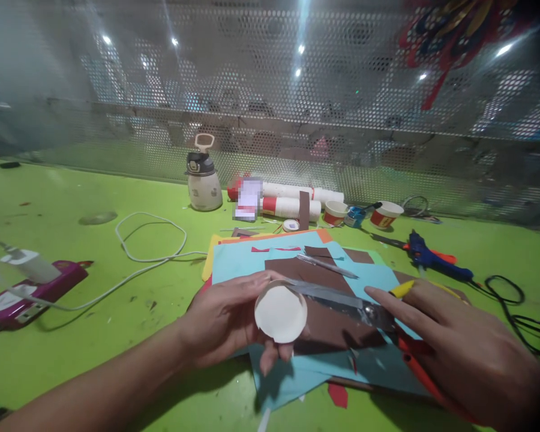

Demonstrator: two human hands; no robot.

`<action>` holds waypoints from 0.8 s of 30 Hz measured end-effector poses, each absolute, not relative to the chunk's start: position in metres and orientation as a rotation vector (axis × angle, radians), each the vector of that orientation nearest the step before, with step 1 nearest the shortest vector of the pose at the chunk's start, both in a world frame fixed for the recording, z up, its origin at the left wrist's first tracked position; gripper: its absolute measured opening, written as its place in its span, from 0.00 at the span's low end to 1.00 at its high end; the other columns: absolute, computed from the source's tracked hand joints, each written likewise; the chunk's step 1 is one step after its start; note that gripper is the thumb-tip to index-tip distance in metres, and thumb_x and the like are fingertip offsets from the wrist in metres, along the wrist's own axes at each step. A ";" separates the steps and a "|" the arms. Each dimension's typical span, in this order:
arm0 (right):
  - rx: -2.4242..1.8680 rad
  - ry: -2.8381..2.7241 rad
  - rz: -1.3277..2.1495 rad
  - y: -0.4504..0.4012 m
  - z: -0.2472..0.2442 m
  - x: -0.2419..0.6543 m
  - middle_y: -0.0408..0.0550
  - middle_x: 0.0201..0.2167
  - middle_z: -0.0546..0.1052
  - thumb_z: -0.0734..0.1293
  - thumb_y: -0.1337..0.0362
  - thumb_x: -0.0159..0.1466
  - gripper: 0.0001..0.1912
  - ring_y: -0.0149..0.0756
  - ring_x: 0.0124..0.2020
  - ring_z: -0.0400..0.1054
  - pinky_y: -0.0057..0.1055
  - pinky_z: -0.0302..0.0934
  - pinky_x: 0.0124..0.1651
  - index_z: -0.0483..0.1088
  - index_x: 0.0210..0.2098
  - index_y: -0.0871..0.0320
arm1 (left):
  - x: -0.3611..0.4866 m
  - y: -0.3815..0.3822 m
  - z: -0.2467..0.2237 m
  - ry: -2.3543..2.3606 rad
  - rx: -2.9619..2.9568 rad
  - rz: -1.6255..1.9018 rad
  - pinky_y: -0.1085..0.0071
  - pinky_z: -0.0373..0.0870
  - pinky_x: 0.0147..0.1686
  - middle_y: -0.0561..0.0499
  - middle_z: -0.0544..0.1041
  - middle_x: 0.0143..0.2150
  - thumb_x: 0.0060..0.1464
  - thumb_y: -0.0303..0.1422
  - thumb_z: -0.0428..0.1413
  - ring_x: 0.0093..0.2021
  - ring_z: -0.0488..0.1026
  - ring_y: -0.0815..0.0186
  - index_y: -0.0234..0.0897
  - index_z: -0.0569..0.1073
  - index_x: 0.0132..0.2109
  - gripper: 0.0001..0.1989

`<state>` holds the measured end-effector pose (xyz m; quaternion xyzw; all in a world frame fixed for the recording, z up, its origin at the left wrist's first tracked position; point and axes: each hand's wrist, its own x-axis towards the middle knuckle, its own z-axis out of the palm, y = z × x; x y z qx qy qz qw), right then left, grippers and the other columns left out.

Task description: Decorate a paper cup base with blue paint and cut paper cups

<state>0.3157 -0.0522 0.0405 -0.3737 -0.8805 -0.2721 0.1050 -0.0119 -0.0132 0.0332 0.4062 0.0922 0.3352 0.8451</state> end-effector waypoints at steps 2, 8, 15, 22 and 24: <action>-1.101 -2.600 -0.807 -0.053 0.040 0.315 0.56 0.37 0.73 0.61 0.72 0.66 0.33 0.44 0.29 0.69 0.34 0.59 0.23 0.53 0.69 0.56 | -0.012 -0.013 0.032 0.190 0.848 0.702 0.74 0.72 0.20 0.32 0.81 0.39 0.68 0.37 0.41 0.30 0.80 0.59 0.29 0.72 0.46 0.18; -1.179 -2.588 -0.774 -0.058 0.035 0.310 0.57 0.39 0.72 0.58 0.71 0.68 0.31 0.43 0.31 0.68 0.35 0.57 0.27 0.52 0.69 0.55 | -0.010 -0.013 0.030 0.192 0.811 0.697 0.74 0.72 0.20 0.33 0.82 0.37 0.69 0.37 0.40 0.30 0.81 0.60 0.30 0.71 0.45 0.18; -1.190 -2.588 -0.705 -0.061 0.036 0.305 0.58 0.38 0.72 0.55 0.72 0.67 0.25 0.45 0.30 0.69 0.35 0.57 0.26 0.58 0.63 0.58 | -0.008 -0.014 0.033 0.222 0.731 0.687 0.75 0.74 0.20 0.31 0.82 0.36 0.69 0.38 0.41 0.29 0.81 0.60 0.29 0.72 0.42 0.20; -1.165 -2.587 -0.535 -0.060 0.038 0.301 0.56 0.38 0.72 0.56 0.72 0.67 0.22 0.40 0.28 0.69 0.33 0.59 0.25 0.62 0.60 0.58 | -0.008 -0.013 0.033 0.206 0.702 0.675 0.76 0.75 0.21 0.30 0.81 0.35 0.68 0.38 0.41 0.29 0.81 0.60 0.26 0.74 0.41 0.22; -1.197 -2.594 -0.464 -0.061 0.037 0.301 0.52 0.35 0.71 0.56 0.70 0.67 0.22 0.38 0.26 0.68 0.32 0.60 0.25 0.62 0.60 0.57 | -0.008 -0.013 0.033 0.207 0.695 0.679 0.76 0.75 0.21 0.30 0.81 0.35 0.68 0.39 0.42 0.29 0.81 0.61 0.26 0.74 0.42 0.22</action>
